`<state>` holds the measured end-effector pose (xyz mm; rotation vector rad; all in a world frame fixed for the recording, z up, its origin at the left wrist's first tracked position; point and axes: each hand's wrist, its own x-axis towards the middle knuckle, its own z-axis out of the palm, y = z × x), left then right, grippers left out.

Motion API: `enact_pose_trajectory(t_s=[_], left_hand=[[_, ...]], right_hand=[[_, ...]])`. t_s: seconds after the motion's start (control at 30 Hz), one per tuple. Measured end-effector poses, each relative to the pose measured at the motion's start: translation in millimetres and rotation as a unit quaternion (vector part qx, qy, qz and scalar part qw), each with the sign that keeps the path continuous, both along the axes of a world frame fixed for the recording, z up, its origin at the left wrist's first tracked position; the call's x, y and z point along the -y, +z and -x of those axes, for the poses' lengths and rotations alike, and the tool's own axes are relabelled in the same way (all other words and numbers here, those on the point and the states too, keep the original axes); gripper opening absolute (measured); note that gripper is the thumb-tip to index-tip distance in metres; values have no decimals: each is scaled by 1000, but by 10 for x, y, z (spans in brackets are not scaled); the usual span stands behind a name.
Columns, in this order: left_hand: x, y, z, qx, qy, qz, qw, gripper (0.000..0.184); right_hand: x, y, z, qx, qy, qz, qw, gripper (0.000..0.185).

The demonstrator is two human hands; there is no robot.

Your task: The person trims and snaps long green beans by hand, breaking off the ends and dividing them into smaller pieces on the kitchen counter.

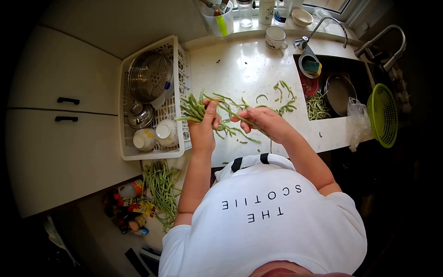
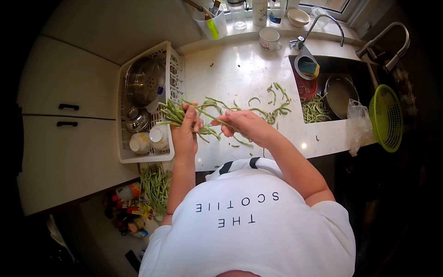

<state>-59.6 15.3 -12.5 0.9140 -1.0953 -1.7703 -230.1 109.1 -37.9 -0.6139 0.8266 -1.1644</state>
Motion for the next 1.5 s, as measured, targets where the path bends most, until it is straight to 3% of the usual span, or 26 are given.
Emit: enact_pose_trajectory(t_s=[0.13,0.43,0.5,0.53,0.6,0.63,0.7,0.73,0.8,0.83,0.87,0.9,0.93,1.0,1.03,1.07,1.1,1.13,1.17,1.2,1.27,1.3,1.37,1.4,1.47,1.5], left_hand=[[82,-7,-115,-28,8,15,999,20],[80,-16,-163,-75,30,30,996,19],[81,-25,-182,-93,24,35,995,19],[83,-47,-196,-101,14,50,994,18],[67,-44,-171,-109,3,66,992,18],[32,-17,-122,-108,15,63,992,18],[7,-33,-105,-107,28,59,992,18],[-4,-83,-120,-120,-2,55,991,17],[-37,-111,-110,-134,-33,52,989,16],[-77,-114,-74,-147,-26,39,988,16],[-111,-119,-42,-159,-18,26,987,16],[-130,-122,-17,-161,-22,29,986,15],[-117,-125,-26,-161,-21,30,986,15],[-81,-129,-69,-217,15,-6,976,15],[-42,-108,-107,-228,12,-11,973,15],[13,-105,-161,-229,12,-10,973,15],[62,-92,-213,-196,-27,-31,980,15],[83,-83,-232,-163,-67,-52,983,16],[72,-70,-223,-130,-67,-82,986,17],[62,-68,-210,-130,-67,-83,986,17],[34,-71,-178,-4,-125,-117,985,19],[3,-62,-138,36,-140,-106,984,19],[-30,-106,-98,54,-164,-109,979,18],[-44,-122,-77,73,-186,-109,974,18],[-80,-109,-61,84,-189,-100,973,18],[-78,-123,-71,131,-202,-83,967,18]], right_hand=[[-62,-3,30,-3,6,-3,1000,47],[-153,-51,62,-68,18,43,997,32],[-172,-77,58,-183,-8,23,983,26],[-182,-53,54,-182,-9,23,983,26],[-197,28,43,-370,-34,26,928,21],[-195,-4,35,-370,-34,25,928,21],[-189,-142,6,-574,-118,165,794,20],[-185,-198,-8,-574,-118,164,794,20],[-166,-314,-29,-494,-191,77,845,17],[-155,-413,-3,-494,-191,77,844,17],[-141,-530,58,-240,-191,25,952,15],[-119,-571,115,34,-175,-30,983,15],[-112,-606,152,34,-174,-30,984,15],[-125,-666,230,158,-315,-94,931,17],[-154,-826,377,106,-288,-12,952,9],[-174,-996,447,105,-287,-11,952,9],[-172,-939,465,-323,-319,88,887,13],[-176,-889,477,-688,-287,169,645,25],[-200,-862,456,-732,-273,118,613,46],[-188,-771,428,-732,-272,118,613,46],[-124,-454,337,-512,-256,144,807,43],[-99,-283,276,-512,-258,142,807,43],[-44,23,153,-602,-212,304,707,38],[-15,95,117,-603,-213,302,707,38],[33,175,77,-685,-156,366,610,29],[50,107,80,-691,-161,381,593,21]])
